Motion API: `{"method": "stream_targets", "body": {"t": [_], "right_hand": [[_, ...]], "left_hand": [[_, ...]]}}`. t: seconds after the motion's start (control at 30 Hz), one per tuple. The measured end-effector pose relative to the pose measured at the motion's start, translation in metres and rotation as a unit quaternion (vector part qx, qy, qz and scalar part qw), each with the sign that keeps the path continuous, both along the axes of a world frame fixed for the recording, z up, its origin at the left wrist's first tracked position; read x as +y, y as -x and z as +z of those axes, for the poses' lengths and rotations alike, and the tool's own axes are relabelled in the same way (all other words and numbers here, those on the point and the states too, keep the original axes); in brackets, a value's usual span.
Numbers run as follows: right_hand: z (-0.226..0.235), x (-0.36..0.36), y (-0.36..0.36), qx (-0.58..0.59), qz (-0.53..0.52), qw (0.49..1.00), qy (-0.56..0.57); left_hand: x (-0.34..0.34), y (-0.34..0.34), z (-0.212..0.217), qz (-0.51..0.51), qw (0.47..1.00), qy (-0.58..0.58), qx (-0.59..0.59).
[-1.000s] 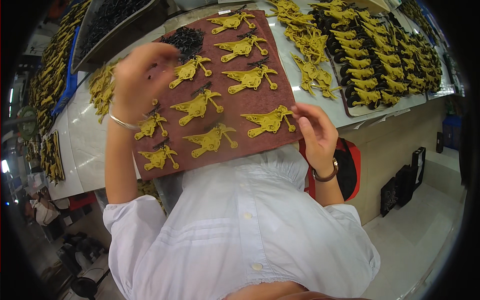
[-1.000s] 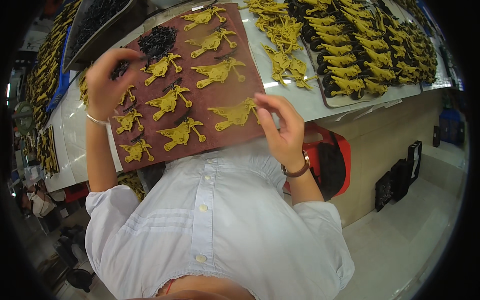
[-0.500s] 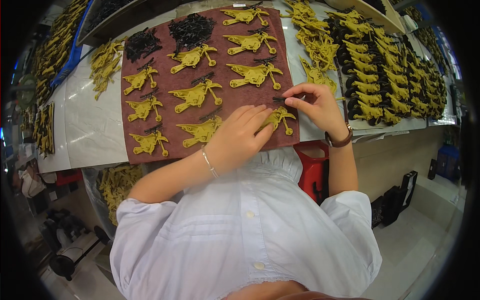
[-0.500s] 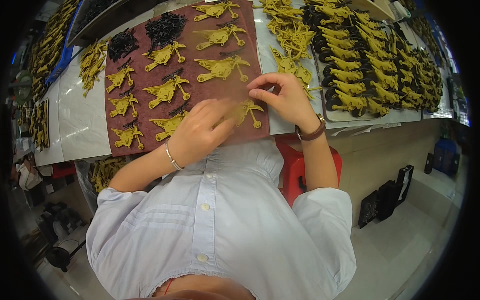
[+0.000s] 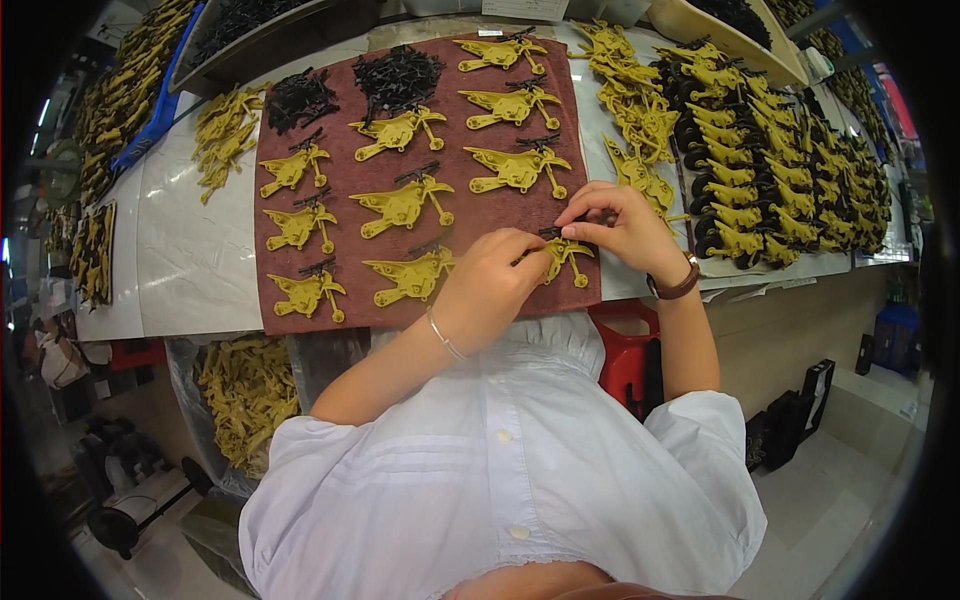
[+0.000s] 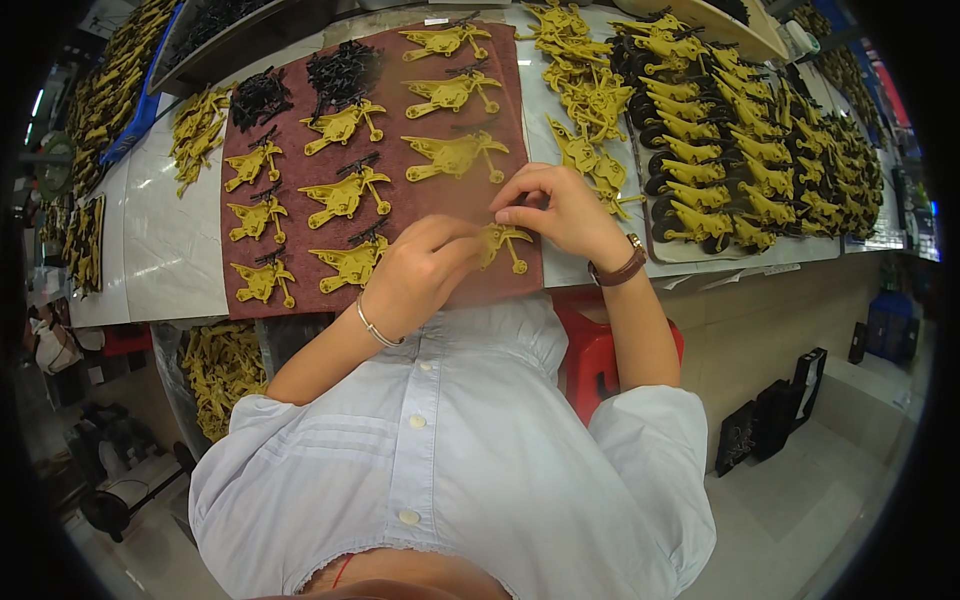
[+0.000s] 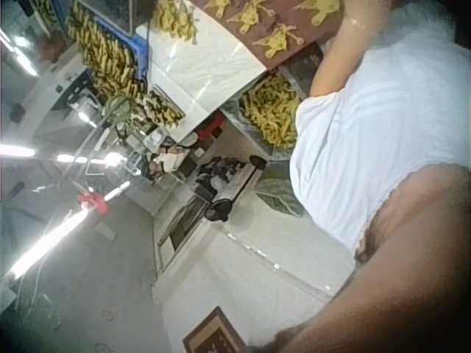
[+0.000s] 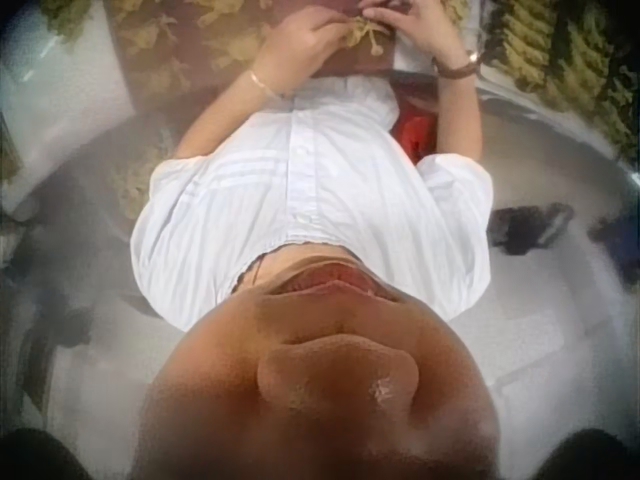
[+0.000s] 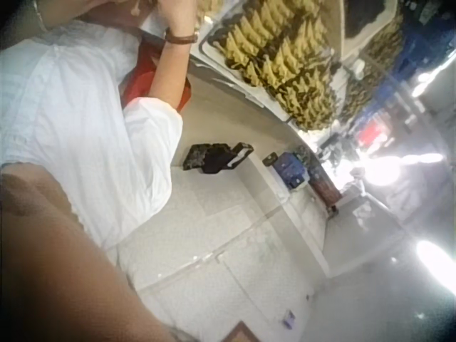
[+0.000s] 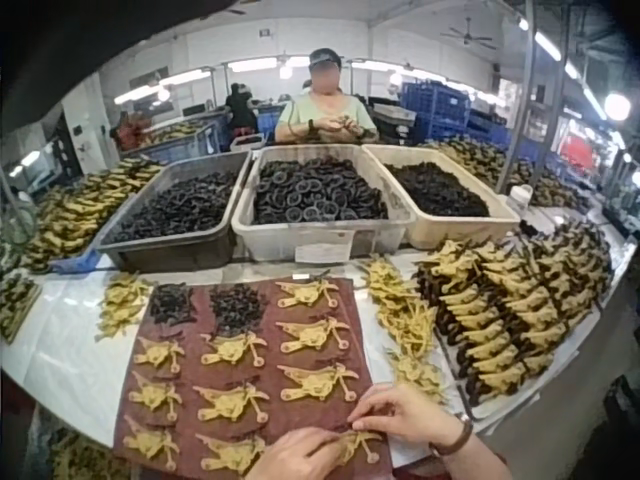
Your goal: The person arranges toy motorcycle frames on a work mat, attaches small black handlebar components to each frame by hand, and then snaps black wheels onto the motorcycle frames.
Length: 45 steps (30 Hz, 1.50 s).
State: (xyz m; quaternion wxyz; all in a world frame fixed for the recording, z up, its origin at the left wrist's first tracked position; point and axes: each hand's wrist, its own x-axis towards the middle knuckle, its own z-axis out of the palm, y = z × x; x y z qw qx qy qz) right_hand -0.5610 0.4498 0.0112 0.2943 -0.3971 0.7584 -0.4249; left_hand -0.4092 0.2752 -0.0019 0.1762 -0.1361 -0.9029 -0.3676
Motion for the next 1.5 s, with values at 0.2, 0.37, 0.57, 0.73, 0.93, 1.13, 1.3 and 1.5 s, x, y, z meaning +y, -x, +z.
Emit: {"method": "stream_targets", "body": {"t": [0.2, 0.37, 0.57, 0.73, 0.93, 1.13, 1.3, 1.5], "right_hand": [[0.012, 0.002, -0.04, 0.195, -0.128, 0.971, 0.045], [-0.003, 0.015, -0.067, 0.395, -0.099, 0.913, 0.015], [-0.013, 0.015, -0.079, 0.44, -0.103, 0.892, -0.024], [0.016, 0.002, -0.068, 0.345, -0.085, 0.935, -0.017], [0.067, -0.066, -0.017, 0.272, -0.102, 0.955, 0.058], [0.065, -0.171, 0.025, 0.271, -0.063, 0.955, 0.105], [0.02, -0.224, 0.058, 0.304, 0.001, 0.951, 0.058], [0.012, -0.241, 0.07, 0.306, -0.007, 0.952, 0.013]], "left_hand": [[0.001, -0.001, -0.004, 0.009, 1.0, -0.017, 0.004], [0.001, -0.002, -0.009, 0.016, 1.0, -0.016, 0.002], [0.001, -0.002, -0.007, 0.017, 1.0, -0.021, -0.008], [0.001, -0.005, -0.008, 0.008, 1.0, 0.0, -0.006], [-0.018, -0.007, 0.002, -0.042, 0.998, 0.012, 0.034], [-0.085, -0.028, 0.036, 0.068, 0.995, 0.002, 0.067], [-0.141, -0.047, 0.049, 0.159, 0.986, 0.026, 0.039], [-0.182, -0.048, 0.053, 0.181, 0.982, 0.055, 0.007]]}}
